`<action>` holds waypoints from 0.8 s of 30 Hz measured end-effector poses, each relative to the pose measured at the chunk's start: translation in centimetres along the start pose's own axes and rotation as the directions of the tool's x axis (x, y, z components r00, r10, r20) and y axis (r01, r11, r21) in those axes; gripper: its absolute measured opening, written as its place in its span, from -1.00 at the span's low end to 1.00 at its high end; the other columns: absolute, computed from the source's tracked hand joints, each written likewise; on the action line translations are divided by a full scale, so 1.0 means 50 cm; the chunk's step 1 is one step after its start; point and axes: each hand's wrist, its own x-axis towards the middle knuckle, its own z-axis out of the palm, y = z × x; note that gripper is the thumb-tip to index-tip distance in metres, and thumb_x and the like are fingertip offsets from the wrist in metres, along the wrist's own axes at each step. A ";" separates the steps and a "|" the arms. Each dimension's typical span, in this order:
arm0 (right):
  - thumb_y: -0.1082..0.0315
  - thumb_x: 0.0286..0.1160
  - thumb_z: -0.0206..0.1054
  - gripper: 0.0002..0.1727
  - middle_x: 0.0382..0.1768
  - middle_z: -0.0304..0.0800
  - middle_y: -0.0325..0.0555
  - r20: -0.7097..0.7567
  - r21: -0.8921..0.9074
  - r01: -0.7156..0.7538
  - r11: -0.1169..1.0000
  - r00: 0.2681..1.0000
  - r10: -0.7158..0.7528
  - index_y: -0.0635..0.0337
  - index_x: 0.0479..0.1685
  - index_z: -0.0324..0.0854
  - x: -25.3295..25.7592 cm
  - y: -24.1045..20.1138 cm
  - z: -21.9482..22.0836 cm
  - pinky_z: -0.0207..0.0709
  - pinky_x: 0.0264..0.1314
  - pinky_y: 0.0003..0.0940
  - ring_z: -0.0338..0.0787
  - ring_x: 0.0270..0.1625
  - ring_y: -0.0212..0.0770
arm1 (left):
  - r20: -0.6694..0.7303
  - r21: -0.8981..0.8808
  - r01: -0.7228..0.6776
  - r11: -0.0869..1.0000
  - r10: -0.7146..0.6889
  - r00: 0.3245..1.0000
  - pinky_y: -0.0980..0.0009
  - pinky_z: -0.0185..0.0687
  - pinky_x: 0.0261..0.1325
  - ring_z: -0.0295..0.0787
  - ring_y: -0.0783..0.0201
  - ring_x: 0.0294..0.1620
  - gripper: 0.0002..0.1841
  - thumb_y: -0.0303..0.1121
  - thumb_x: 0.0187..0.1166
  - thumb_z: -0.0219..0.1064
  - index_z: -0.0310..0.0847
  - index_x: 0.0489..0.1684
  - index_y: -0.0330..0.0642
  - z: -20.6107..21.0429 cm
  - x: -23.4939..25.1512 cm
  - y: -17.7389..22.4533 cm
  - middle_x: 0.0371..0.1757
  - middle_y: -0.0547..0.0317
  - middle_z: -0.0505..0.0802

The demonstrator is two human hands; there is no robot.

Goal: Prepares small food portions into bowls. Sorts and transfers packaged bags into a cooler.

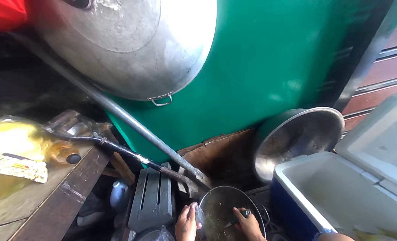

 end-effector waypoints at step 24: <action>0.00 0.42 0.48 -0.71 -0.42 0.78 -0.25 -0.202 -0.092 0.618 0.781 0.757 -0.622 0.03 -0.28 0.80 -0.148 -0.293 -0.110 0.74 -0.40 -0.36 0.78 -0.50 -0.36 | 0.227 -0.620 0.429 0.657 -0.373 0.900 0.11 0.58 0.03 0.65 -0.08 0.07 -0.15 0.44 0.71 -0.38 0.23 0.79 0.09 0.154 -0.020 0.071 0.66 -0.27 0.40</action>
